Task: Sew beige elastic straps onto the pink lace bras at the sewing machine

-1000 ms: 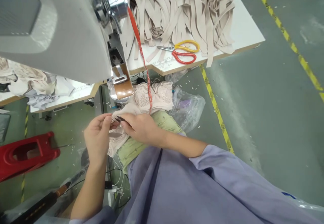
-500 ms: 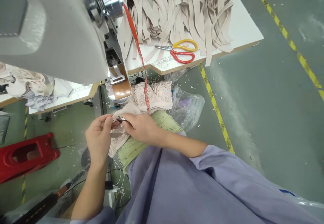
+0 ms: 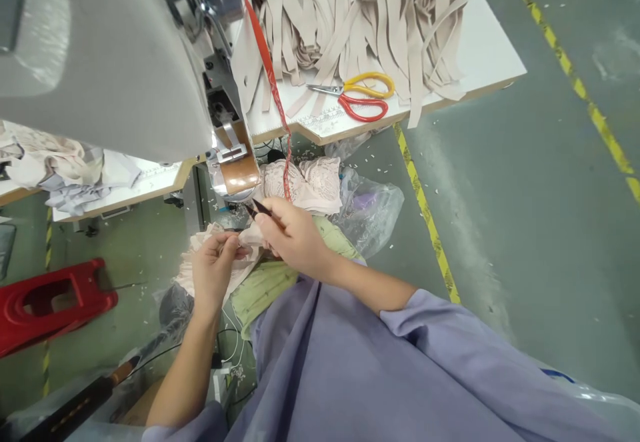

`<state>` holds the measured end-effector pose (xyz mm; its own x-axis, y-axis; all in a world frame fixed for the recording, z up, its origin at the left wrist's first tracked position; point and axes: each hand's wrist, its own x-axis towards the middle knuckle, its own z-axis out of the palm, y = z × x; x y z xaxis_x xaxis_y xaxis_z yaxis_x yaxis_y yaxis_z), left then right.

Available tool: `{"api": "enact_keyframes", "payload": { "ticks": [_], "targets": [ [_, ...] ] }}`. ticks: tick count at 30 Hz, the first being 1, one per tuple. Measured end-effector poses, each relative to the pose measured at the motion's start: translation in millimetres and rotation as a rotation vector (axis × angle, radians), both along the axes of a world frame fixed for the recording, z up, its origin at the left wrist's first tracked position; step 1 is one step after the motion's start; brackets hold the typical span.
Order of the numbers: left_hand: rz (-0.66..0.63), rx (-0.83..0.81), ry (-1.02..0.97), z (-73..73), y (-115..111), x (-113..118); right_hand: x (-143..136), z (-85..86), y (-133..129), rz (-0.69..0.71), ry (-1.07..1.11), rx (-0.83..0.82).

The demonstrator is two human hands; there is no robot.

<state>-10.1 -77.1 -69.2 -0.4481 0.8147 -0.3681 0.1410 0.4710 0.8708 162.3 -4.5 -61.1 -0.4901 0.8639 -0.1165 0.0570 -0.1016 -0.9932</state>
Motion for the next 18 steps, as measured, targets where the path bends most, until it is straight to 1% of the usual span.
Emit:
{"api": "enact_keyframes", "payload": {
  "ticks": [2,4,7,8,9,11,13,14,15,16,17,18],
  "targets": [
    [0.024,0.001,-0.043,-2.2,0.4,0.0,2.7,-1.2,-1.5,-0.028,0.150,-0.005],
    [0.005,0.022,-0.062,-0.3,1.8,1.8,1.2,-3.8,-4.1,-0.023,0.302,-0.057],
    [-0.072,0.024,-0.089,4.4,2.0,4.5,-1.1,-3.3,-3.0,-0.030,0.465,-0.281],
    [-0.089,0.015,-0.099,5.1,0.9,4.3,1.1,-0.7,1.0,-0.066,0.483,-0.332],
    [-0.100,0.005,-0.107,5.1,-0.8,3.4,6.1,2.6,7.7,-0.137,0.482,-0.355],
    [-0.105,-0.014,-0.116,3.5,-5.1,-0.8,26.3,9.0,28.5,-0.356,0.438,-0.338],
    [-0.102,-0.030,-0.110,1.5,-8.7,-7.0,60.1,10.0,56.2,-0.596,0.312,-0.257],
    [-0.102,-0.036,-0.110,1.1,-9.7,-10.2,80.7,7.6,70.5,-0.710,0.202,-0.192],
    [-0.108,-0.041,-0.116,1.3,-10.0,-13.2,102.3,3.8,83.8,-0.798,0.057,-0.100],
    [-0.118,-0.045,-0.123,2.4,-9.5,-15.7,123.5,-0.4,95.0,-0.883,-0.136,0.025],
    [-0.137,-0.048,-0.128,4.4,-8.4,-17.3,142.7,-4.2,103.4,-0.938,-0.385,0.162],
    [-0.165,-0.052,-0.128,7.4,-6.6,-17.8,158.2,-6.4,108.1,-0.819,-0.641,0.258]
  ]
}}
